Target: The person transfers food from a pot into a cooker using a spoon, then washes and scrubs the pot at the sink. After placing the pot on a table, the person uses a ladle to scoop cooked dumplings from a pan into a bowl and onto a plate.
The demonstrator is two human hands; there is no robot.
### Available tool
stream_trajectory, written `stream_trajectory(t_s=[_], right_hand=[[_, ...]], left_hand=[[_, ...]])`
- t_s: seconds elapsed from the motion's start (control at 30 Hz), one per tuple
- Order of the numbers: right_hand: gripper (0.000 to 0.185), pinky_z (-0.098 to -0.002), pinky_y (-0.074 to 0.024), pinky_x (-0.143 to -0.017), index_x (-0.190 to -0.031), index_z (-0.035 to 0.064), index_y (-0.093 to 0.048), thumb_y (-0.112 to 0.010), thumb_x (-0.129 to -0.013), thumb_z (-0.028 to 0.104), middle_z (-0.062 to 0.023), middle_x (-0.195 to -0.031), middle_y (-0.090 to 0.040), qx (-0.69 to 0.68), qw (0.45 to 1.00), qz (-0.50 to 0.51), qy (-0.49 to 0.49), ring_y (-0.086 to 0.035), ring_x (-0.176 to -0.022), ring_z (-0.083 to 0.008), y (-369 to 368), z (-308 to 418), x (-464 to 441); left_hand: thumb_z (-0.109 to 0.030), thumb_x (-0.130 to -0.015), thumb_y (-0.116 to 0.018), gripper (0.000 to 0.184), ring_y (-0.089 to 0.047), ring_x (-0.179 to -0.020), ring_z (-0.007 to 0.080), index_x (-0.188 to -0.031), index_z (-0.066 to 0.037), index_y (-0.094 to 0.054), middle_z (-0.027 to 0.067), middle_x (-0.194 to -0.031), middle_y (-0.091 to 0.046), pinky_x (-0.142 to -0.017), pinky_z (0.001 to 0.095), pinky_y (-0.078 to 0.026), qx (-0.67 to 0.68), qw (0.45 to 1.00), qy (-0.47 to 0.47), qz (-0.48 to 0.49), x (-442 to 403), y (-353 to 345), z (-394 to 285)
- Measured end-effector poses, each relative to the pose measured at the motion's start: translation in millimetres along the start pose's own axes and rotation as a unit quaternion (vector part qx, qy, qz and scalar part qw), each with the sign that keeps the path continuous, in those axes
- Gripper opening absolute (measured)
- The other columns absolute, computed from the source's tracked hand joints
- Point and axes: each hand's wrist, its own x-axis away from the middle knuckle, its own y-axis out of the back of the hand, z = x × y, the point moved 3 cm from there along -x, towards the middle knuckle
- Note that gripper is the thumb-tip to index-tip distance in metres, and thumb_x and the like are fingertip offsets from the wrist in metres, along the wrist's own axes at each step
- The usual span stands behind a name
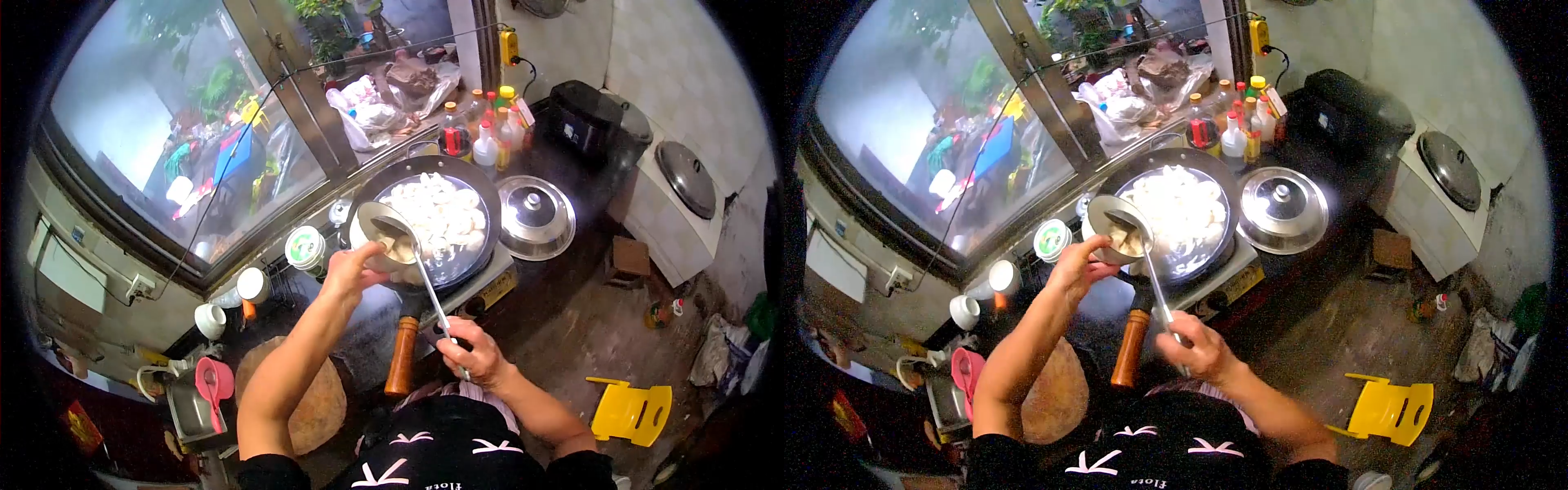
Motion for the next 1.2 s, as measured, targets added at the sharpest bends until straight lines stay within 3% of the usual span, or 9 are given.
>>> stream_trajectory(t_s=[0.2,0.37,0.57,0.77,0.8,0.87,0.93,1.07,1.2], right_hand=[[0.032,-0.0391,-0.0537,-0.082,-0.102,0.0038,-0.059,-0.066,-0.072,-0.006,-0.0152,-0.104,-0.05,-0.015,0.997,-0.046,-0.056,-0.06,-0.096,-0.0342,-29.6,3.7,11.7],[0.038,-0.0391,-0.0512,-0.079,-0.106,0.0049,-0.059,-0.068,-0.07,-0.004,-0.0146,-0.104,-0.05,-0.024,0.993,-0.081,-0.078,-0.057,-0.093,-0.0329,-42.3,6.3,7.0],[0.032,-0.0411,-0.0484,-0.073,-0.103,0.0023,-0.058,-0.065,-0.072,-0.004,-0.0148,-0.094,-0.053,-0.064,0.991,-0.089,-0.078,-0.057,-0.088,-0.0334,-37.2,11.2,-13.0],[0.028,-0.0412,-0.0513,-0.081,-0.102,0.0071,-0.059,-0.068,-0.076,0.003,-0.0132,-0.105,-0.047,-0.009,0.999,-0.036,0.006,-0.056,-0.096,-0.0341,-33.1,-1.4,-18.4],[0.027,-0.0405,-0.052,-0.084,-0.101,0.0081,-0.058,-0.068,-0.076,0.003,-0.0126,-0.104,-0.047,0.003,0.999,-0.039,0.016,-0.056,-0.098,-0.0336,-28.6,-7.2,-21.3],[0.027,-0.0398,-0.0527,-0.085,-0.1,0.0079,-0.058,-0.069,-0.076,0.002,-0.0123,-0.103,-0.047,-0.026,0.999,-0.029,0.011,-0.057,-0.099,-0.0334,-14.5,-18.0,-30.7],[0.03,-0.0376,-0.0529,-0.082,-0.1,0.0072,-0.058,-0.065,-0.074,-0.004,-0.0117,-0.106,-0.05,-0.021,0.999,-0.034,0.018,-0.059,-0.097,-0.0304,-2.8,-25.8,-34.2],[0.013,-0.0345,-0.0492,-0.077,-0.095,0.0063,-0.056,-0.056,-0.083,0.002,-0.0151,-0.104,-0.062,0.003,0.994,-0.099,-0.054,-0.059,-0.098,-0.0269,35.2,-22.0,-42.9],[0.005,-0.034,-0.0431,-0.082,-0.091,0.0076,-0.053,-0.051,-0.09,0.003,-0.0103,-0.095,-0.068,0.037,0.975,-0.15,-0.157,-0.054,-0.086,-0.022,70.1,-19.1,-45.0]], left_hand=[[-0.026,-0.071,-0.075,0.037,-0.064,-0.067,0.0244,-0.088,0.005,-0.065,0.0189,-0.081,-0.063,-0.063,0.0336,-0.058,-0.149,0.987,-0.044,-0.043,-16.5,-3.1,-22.7],[-0.017,-0.067,-0.076,0.031,-0.059,-0.048,0.0227,-0.08,0.007,-0.063,0.0146,-0.071,-0.062,-0.045,0.0314,-0.052,-0.181,0.977,-0.056,-0.103,-25.7,-10.2,-38.7],[-0.019,-0.068,-0.076,0.031,-0.063,-0.057,0.0207,-0.084,0.004,-0.065,0.0123,-0.071,-0.062,-0.052,0.0294,-0.051,-0.254,0.956,-0.078,-0.12,-14.7,-26.7,-60.4],[-0.027,-0.073,-0.073,0.038,-0.064,-0.059,0.0237,-0.098,0.0,-0.063,0.012,-0.082,-0.065,-0.062,0.0355,-0.056,-0.066,0.995,-0.029,-0.068,-18.8,1.9,-39.6],[-0.029,-0.075,-0.07,0.046,-0.068,-0.073,0.0282,-0.106,0.003,-0.06,0.0176,-0.095,-0.066,-0.069,0.0384,-0.058,0.03,0.998,-0.032,-0.047,-16.4,5.6,-27.0],[-0.028,-0.075,-0.068,0.054,-0.066,-0.092,0.031,-0.114,0.006,-0.054,0.0205,-0.105,-0.064,-0.08,0.0407,-0.057,0.159,0.986,0.006,-0.041,-25.5,25.1,3.3],[-0.026,-0.073,-0.068,0.065,-0.059,-0.109,0.035,-0.122,0.01,-0.046,0.0218,-0.114,-0.06,-0.099,0.0484,-0.049,0.226,0.974,0.032,-0.002,-19.3,34.9,23.9],[-0.021,-0.072,-0.065,0.078,-0.047,-0.121,0.041,-0.134,0.011,-0.031,0.0255,-0.132,-0.04,-0.107,0.0509,-0.041,0.412,0.909,0.038,0.06,2.9,37.9,54.4],[-0.015,-0.07,-0.064,0.074,-0.043,-0.125,0.0395,-0.136,0.002,-0.036,0.0224,-0.134,-0.042,-0.108,0.0555,-0.038,0.472,0.876,-0.03,0.093,15.8,44.4,72.9]])
